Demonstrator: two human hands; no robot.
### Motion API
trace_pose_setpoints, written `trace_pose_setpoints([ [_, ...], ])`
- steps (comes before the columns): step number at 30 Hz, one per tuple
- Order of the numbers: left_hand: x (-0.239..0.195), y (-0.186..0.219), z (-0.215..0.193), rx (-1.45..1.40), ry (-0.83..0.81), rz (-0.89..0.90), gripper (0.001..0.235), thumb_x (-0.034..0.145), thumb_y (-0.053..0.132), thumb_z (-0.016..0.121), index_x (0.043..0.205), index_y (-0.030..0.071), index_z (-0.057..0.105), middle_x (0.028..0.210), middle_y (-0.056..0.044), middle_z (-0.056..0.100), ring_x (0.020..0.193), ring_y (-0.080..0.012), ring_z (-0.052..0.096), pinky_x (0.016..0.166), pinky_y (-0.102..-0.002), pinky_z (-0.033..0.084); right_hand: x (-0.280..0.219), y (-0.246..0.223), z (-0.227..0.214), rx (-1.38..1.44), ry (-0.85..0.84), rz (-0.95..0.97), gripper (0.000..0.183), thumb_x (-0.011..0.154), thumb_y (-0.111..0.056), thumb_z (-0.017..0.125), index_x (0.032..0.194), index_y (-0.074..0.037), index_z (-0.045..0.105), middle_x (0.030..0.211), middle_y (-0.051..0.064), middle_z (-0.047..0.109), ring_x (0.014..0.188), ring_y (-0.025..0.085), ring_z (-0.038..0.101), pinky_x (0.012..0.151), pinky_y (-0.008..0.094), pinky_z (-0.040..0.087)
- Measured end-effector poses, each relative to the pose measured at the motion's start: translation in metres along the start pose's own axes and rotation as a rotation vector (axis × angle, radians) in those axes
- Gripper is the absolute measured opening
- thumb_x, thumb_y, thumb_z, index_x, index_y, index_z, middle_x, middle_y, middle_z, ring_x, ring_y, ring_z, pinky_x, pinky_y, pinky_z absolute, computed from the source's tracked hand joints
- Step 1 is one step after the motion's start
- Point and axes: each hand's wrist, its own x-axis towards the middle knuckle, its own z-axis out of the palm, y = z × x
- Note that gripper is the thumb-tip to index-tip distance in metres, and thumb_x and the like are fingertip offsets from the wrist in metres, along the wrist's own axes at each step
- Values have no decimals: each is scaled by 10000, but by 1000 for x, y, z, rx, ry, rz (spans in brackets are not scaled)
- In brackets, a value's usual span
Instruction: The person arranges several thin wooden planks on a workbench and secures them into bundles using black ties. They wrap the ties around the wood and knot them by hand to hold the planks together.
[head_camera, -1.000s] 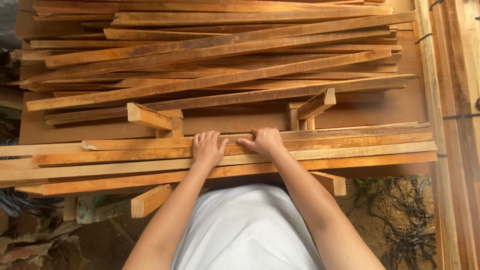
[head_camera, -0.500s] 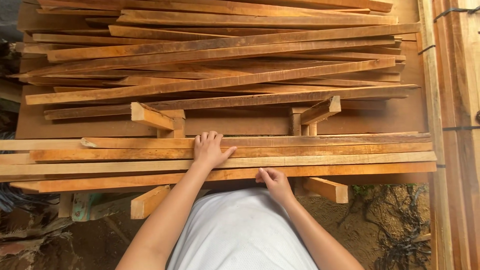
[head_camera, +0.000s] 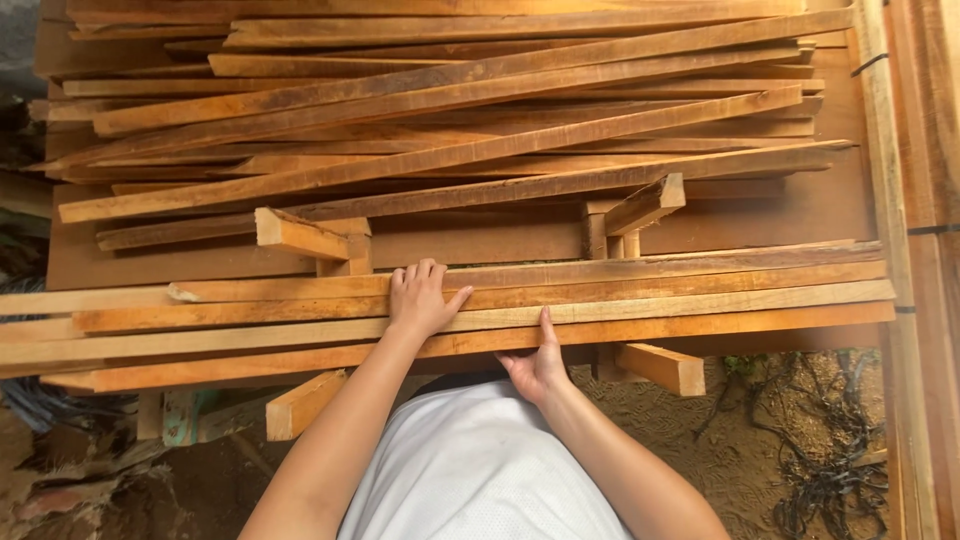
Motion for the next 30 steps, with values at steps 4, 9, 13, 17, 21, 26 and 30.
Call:
trace_pose_setpoints([
  [4,-5,6,-10,6,10,0,665,855,695,589,1242,155,626,1241,-45,591,1221,-261,580,1021,-434,361,6,-6,-1,52,33,16,1209,804,-714,695,1621,-46,104,1685,261,115,1537,425,227,1239,548,256],
  [9,-2,8,-11,38,-29,-2,720,848,736,564,1246,139,627,1234,-46,590,1212,-261,588,1022,-440,355,10,-5,-3,25,51,11,1235,775,-769,678,1609,-47,123,1666,268,154,1526,441,246,1229,544,293],
  [13,-1,6,-2,33,-28,-22,670,861,705,572,1235,151,630,1221,-39,590,1203,-256,590,1015,-435,358,8,-5,0,-12,58,33,1228,772,-790,648,1608,-49,138,1662,248,192,1521,412,283,1213,532,336],
  [17,-2,6,1,-1,-34,-63,628,927,676,517,1242,144,625,1252,-42,578,1256,-252,556,1078,-451,318,21,-3,-2,-56,83,39,1226,763,-830,611,1608,-62,164,1644,243,231,1513,415,292,1209,547,331],
  [21,10,8,-12,-72,-92,-94,580,971,633,499,1204,123,647,1258,-81,585,1245,-292,560,1095,-496,326,32,-6,2,67,148,30,1134,787,-764,647,1605,-107,216,1628,212,280,1500,427,299,1209,619,288],
  [26,35,15,-19,-93,-83,-118,599,988,595,504,1157,50,686,1169,-121,649,1054,-302,577,1032,-450,357,8,-13,60,75,234,-59,915,873,-677,471,1588,-140,272,1531,257,427,1397,444,462,1144,642,401],
  [30,65,31,-37,-138,-161,-125,578,1017,577,464,1037,69,740,1044,-122,693,945,-304,630,1017,-456,392,27,-12,66,-39,204,-94,1050,799,-806,368,1608,-154,217,1595,265,350,1437,491,403,1158,690,340],
])
